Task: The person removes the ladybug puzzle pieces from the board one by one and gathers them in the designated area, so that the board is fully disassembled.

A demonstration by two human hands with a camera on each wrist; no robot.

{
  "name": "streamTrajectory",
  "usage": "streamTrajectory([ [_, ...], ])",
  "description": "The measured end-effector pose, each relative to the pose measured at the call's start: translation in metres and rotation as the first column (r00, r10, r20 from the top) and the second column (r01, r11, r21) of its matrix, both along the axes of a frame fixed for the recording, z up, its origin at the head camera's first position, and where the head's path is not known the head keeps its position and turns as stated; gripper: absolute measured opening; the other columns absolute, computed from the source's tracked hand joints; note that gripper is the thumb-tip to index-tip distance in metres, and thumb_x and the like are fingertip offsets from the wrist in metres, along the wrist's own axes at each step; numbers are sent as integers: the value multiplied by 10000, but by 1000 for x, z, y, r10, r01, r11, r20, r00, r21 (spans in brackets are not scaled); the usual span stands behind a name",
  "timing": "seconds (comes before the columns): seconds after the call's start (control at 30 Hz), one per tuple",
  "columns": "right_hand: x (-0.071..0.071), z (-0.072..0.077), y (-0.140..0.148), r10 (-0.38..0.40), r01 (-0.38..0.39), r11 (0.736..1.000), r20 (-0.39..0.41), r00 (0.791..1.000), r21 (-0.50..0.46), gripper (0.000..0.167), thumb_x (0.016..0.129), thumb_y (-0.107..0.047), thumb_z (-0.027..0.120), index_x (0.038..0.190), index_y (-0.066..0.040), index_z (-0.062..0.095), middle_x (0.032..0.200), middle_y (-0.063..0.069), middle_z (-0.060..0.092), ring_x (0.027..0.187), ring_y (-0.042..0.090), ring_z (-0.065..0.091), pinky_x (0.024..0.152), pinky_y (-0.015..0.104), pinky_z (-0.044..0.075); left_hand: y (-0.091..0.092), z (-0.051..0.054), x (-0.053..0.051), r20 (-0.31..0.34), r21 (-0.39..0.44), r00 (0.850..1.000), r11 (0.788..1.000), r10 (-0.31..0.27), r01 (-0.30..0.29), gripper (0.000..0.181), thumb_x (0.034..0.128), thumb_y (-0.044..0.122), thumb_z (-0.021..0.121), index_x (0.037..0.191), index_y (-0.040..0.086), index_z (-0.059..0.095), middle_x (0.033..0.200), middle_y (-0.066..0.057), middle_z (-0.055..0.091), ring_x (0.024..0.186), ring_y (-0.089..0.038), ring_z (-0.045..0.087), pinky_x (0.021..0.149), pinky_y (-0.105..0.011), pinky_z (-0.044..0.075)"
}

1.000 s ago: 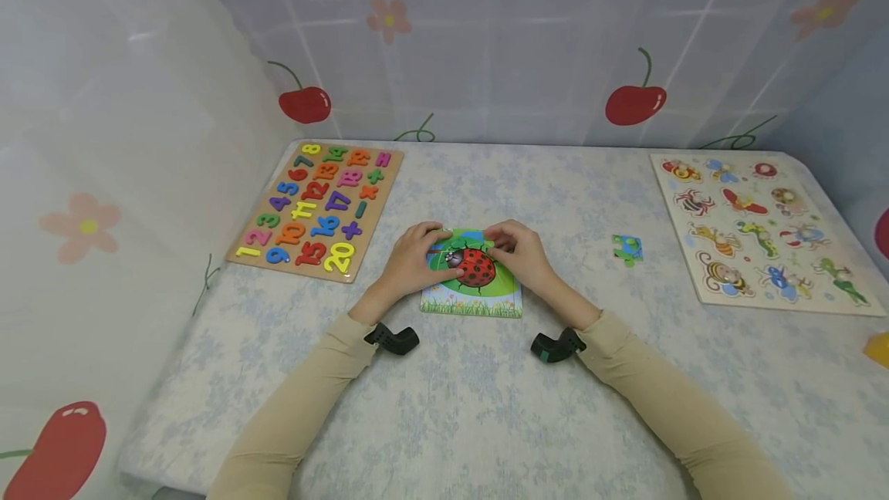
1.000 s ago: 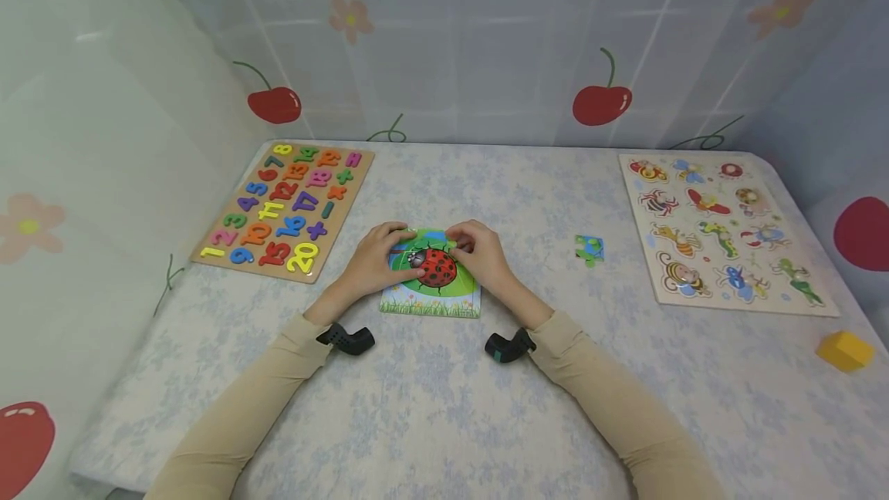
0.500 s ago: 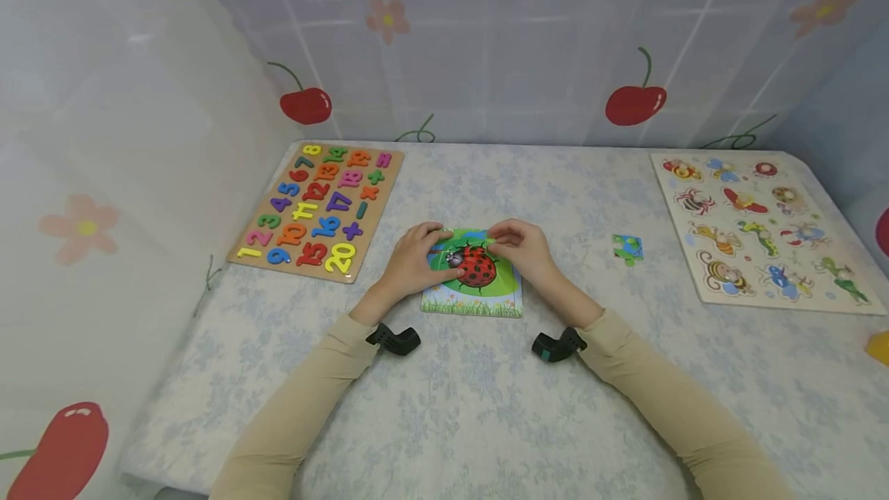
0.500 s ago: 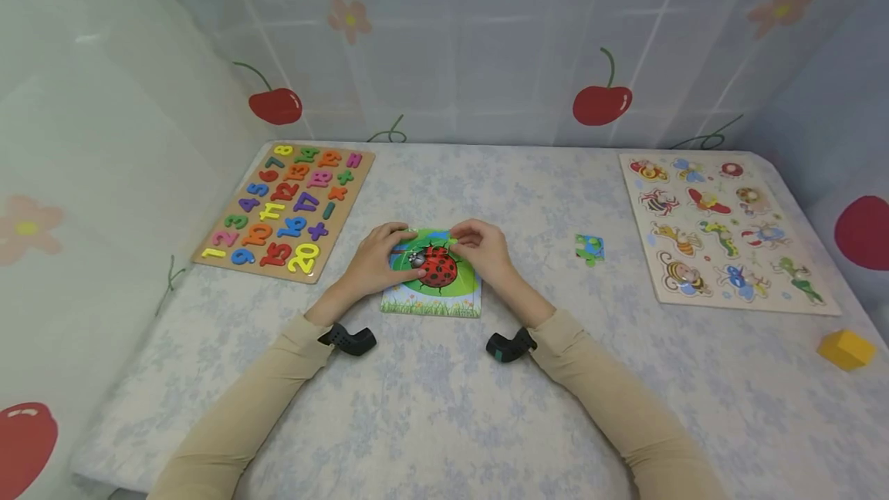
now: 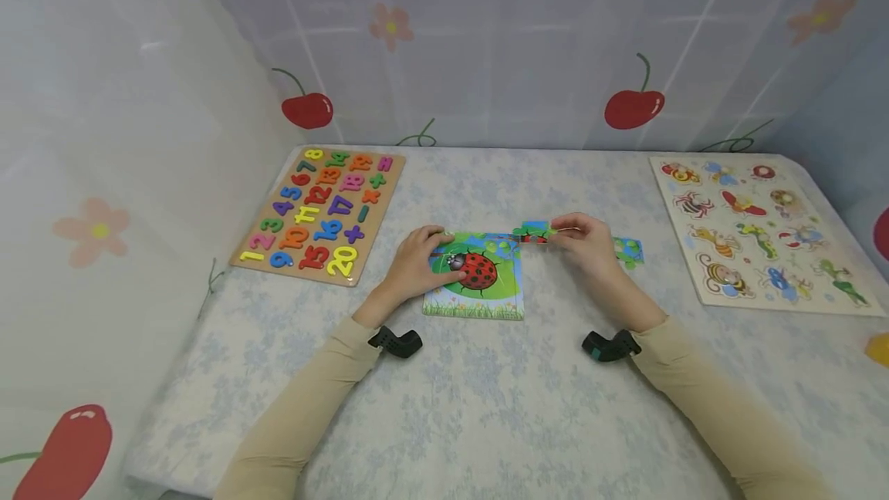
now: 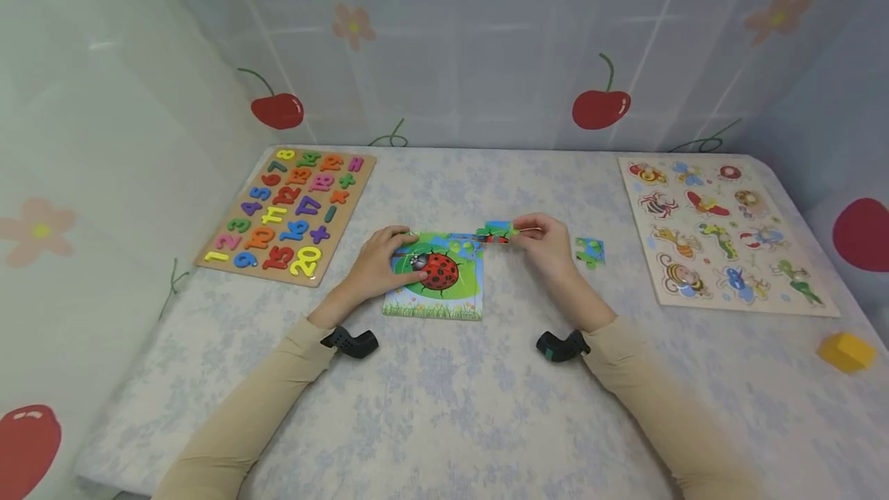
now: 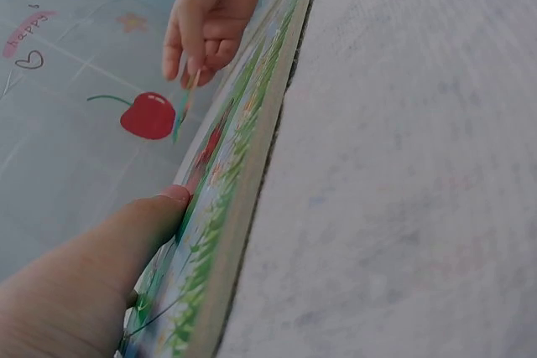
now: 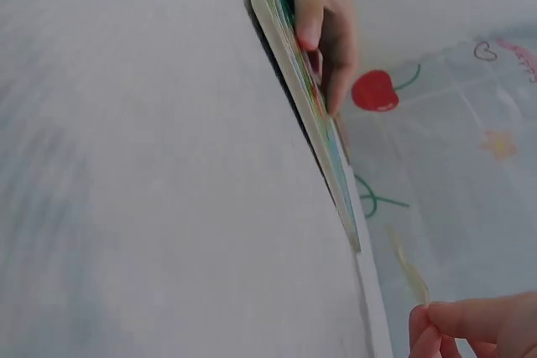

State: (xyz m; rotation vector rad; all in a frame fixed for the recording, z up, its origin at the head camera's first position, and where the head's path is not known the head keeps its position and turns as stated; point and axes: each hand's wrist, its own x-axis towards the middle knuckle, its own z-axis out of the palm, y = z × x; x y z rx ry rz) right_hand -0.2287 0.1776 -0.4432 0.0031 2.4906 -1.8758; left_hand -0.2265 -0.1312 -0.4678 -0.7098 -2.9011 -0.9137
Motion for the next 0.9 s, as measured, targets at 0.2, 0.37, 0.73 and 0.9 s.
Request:
streamTrajectory([
  [0.2,10,-1,42,-82,81,996,28,996,29,313,904,-66,626,1170,84,561,908,-183,578,786,-80,582,677,129,514,0,1,0,1,-4,1000,1000,-3,3,690,791,433,743,1358,109,519,1451,-134,405,1360,-336,356,1125,-563,255],
  [0.37,14,-3,62,-101,101,990,-14,995,94,291,895,-42,627,1155,79,577,861,-234,589,737,-94,581,651,118,514,0,1,1,6,-6,1000,1000,0,0,685,795,424,744,1359,109,517,1452,-136,402,1364,-336,351,1131,-561,249],
  [0.73,15,-7,70,-75,117,956,-163,984,267,177,860,16,647,1032,60,645,781,-272,557,643,-97,535,555,113,461,0,-1,0,3,-14,1000,1000,-2,2,688,798,436,738,1362,114,513,1458,-134,396,1369,-334,344,1136,-560,240],
  [0.9,15,-7,70,-92,126,954,-135,987,273,191,870,-22,653,1047,52,644,775,-256,558,644,-81,532,564,109,459,0,-2,-2,13,-16,1000,1000,4,-4,692,798,451,732,1366,124,509,1462,-123,394,1372,-327,341,1138,-558,239],
])
